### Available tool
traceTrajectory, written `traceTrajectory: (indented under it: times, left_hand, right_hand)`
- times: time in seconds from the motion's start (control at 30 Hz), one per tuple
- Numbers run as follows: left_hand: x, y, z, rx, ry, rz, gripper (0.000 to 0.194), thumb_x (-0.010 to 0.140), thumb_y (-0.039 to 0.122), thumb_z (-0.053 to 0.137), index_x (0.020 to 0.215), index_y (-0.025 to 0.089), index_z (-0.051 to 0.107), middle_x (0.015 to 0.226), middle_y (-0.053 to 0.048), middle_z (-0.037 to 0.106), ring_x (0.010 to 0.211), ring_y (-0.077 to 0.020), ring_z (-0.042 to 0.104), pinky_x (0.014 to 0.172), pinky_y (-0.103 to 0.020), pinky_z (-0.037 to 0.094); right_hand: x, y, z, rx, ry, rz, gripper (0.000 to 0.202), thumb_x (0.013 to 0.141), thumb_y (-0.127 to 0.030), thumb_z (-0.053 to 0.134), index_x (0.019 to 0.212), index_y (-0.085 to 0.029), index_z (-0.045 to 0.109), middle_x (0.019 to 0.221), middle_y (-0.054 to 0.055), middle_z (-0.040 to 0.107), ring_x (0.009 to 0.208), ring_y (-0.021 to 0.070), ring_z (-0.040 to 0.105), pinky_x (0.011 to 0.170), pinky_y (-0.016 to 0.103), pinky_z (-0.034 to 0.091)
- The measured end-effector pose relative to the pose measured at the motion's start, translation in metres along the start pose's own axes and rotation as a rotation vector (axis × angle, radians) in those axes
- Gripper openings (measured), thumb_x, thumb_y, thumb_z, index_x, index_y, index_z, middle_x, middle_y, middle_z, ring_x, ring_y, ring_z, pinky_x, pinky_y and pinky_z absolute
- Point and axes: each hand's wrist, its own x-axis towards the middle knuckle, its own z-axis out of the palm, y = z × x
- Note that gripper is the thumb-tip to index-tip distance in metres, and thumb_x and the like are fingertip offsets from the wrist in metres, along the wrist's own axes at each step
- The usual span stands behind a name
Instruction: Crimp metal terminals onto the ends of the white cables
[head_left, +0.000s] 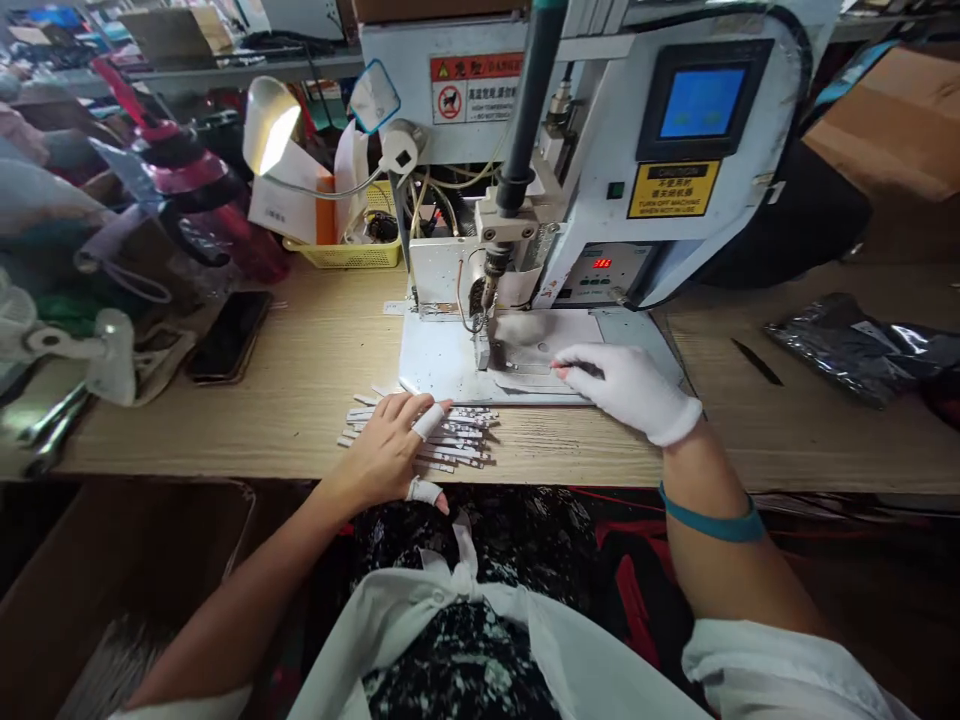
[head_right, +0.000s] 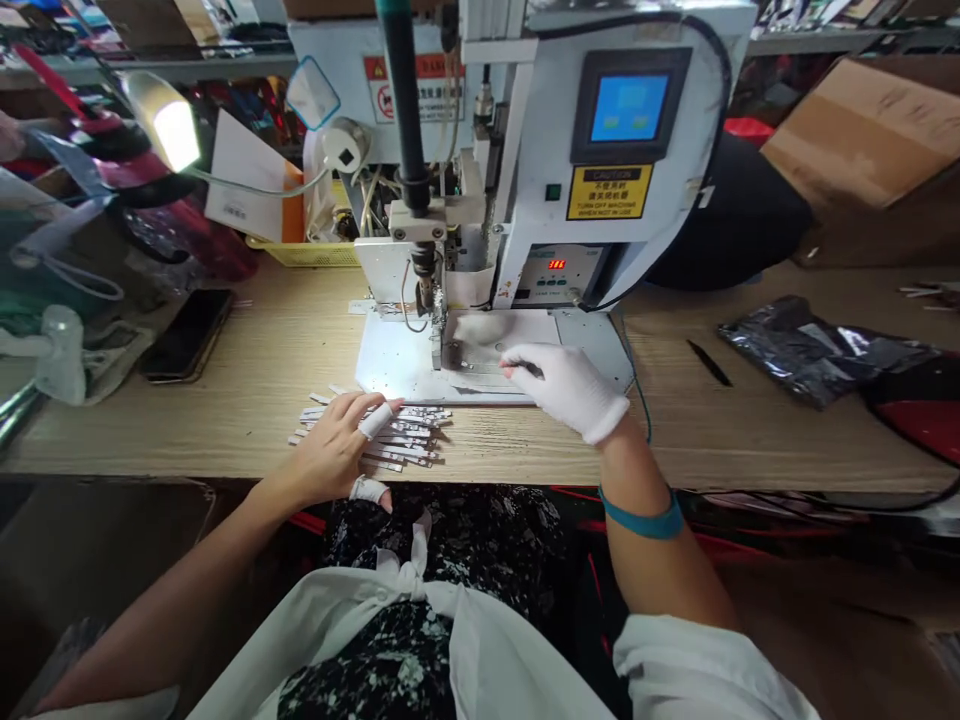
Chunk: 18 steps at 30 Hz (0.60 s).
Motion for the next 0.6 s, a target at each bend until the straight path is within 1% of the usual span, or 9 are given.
traceTrajectory:
  times: [0.07, 0.13, 0.2, 0.27, 0.3, 0.37, 0.47, 0.53, 0.6]
  left_hand:
    - [-0.004, 0.008, 0.001, 0.049, -0.021, -0.048, 0.1, 0.069, 0.071, 0.068, 0.141, 0.007, 0.043, 0.124, -0.021, 0.056, 0.109, -0.0351, 0.051, 0.097, -0.049, 0.041]
    - [-0.009, 0.016, 0.002, 0.108, -0.075, -0.098, 0.061, 0.08, 0.043, 0.07, 0.129, 0.01, 0.055, 0.111, -0.018, 0.062, 0.101, -0.0312, 0.055, 0.088, -0.044, 0.044]
    - [-0.014, 0.023, -0.002, 0.098, -0.154, -0.073, 0.03, 0.079, 0.016, 0.064, 0.109, 0.014, 0.065, 0.096, -0.013, 0.066, 0.09, -0.0265, 0.058, 0.079, -0.038, 0.046]
    - [-0.014, 0.026, -0.012, -0.049, -0.14, -0.047, 0.02, 0.076, 0.007, 0.06, 0.092, 0.016, 0.068, 0.083, -0.008, 0.067, 0.081, -0.0218, 0.059, 0.072, -0.032, 0.046]
    - [-0.013, 0.026, -0.02, -0.176, -0.081, -0.071, 0.015, 0.076, 0.009, 0.061, 0.087, 0.016, 0.068, 0.08, -0.006, 0.067, 0.077, -0.0198, 0.06, 0.069, -0.03, 0.046]
    - [-0.009, 0.022, -0.036, -0.462, 0.124, -0.187, 0.006, 0.078, 0.018, 0.063, 0.079, 0.016, 0.068, 0.074, -0.004, 0.067, 0.07, -0.0167, 0.06, 0.064, -0.026, 0.046]
    - [-0.001, 0.007, -0.05, -0.739, 0.417, -0.375, 0.021, 0.077, 0.034, 0.068, 0.07, 0.014, 0.068, 0.071, -0.003, 0.068, 0.068, -0.0162, 0.061, 0.063, -0.026, 0.047]
    - [0.004, -0.004, -0.046, -0.818, 0.475, -0.468, 0.028, 0.072, 0.04, 0.073, 0.065, 0.014, 0.066, 0.065, -0.002, 0.064, 0.064, -0.0155, 0.059, 0.06, -0.026, 0.046]
    - [0.005, -0.012, -0.033, -0.894, 0.469, -0.552, 0.034, 0.065, 0.044, 0.077, 0.062, 0.013, 0.064, 0.061, -0.001, 0.061, 0.061, -0.0145, 0.056, 0.058, -0.026, 0.045]
  right_hand:
    - [-0.013, -0.004, 0.004, 0.023, 0.026, 0.008, 0.02, 0.085, -0.027, 0.055, 0.087, -0.021, 0.073, 0.088, 0.004, 0.077, 0.08, 0.0199, 0.071, 0.074, 0.028, 0.051]
    - [-0.024, -0.006, 0.008, 0.042, 0.054, 0.013, 0.02, 0.085, -0.028, 0.054, 0.085, -0.021, 0.073, 0.087, 0.005, 0.077, 0.08, 0.021, 0.071, 0.075, 0.029, 0.052]
    - [-0.032, -0.005, 0.01, 0.06, 0.068, 0.014, 0.02, 0.084, -0.03, 0.053, 0.082, -0.022, 0.072, 0.086, 0.006, 0.077, 0.08, 0.0221, 0.072, 0.075, 0.03, 0.053]
    - [-0.037, -0.004, 0.012, 0.073, 0.072, 0.013, 0.021, 0.083, -0.033, 0.053, 0.081, -0.022, 0.072, 0.087, 0.007, 0.077, 0.079, 0.0235, 0.072, 0.074, 0.032, 0.053]
    - [-0.039, -0.004, 0.013, 0.075, 0.072, 0.014, 0.022, 0.082, -0.034, 0.052, 0.081, -0.022, 0.072, 0.087, 0.007, 0.077, 0.079, 0.0241, 0.072, 0.074, 0.032, 0.054]
    - [-0.04, -0.005, 0.014, 0.068, 0.071, 0.022, 0.024, 0.081, -0.036, 0.052, 0.082, -0.022, 0.072, 0.086, 0.008, 0.077, 0.078, 0.0249, 0.072, 0.073, 0.034, 0.054]
    - [-0.039, -0.008, 0.013, 0.043, 0.076, 0.035, 0.028, 0.079, -0.04, 0.052, 0.08, -0.021, 0.072, 0.083, 0.009, 0.077, 0.073, 0.0264, 0.071, 0.069, 0.036, 0.053]
    - [-0.039, -0.01, 0.011, 0.03, 0.072, 0.042, 0.027, 0.077, -0.041, 0.053, 0.077, -0.023, 0.072, 0.081, 0.01, 0.077, 0.07, 0.028, 0.071, 0.067, 0.038, 0.053]
    - [-0.041, -0.01, 0.01, 0.02, 0.043, 0.053, 0.021, 0.075, -0.04, 0.055, 0.075, -0.028, 0.071, 0.081, 0.009, 0.077, 0.069, 0.0297, 0.071, 0.066, 0.04, 0.053]
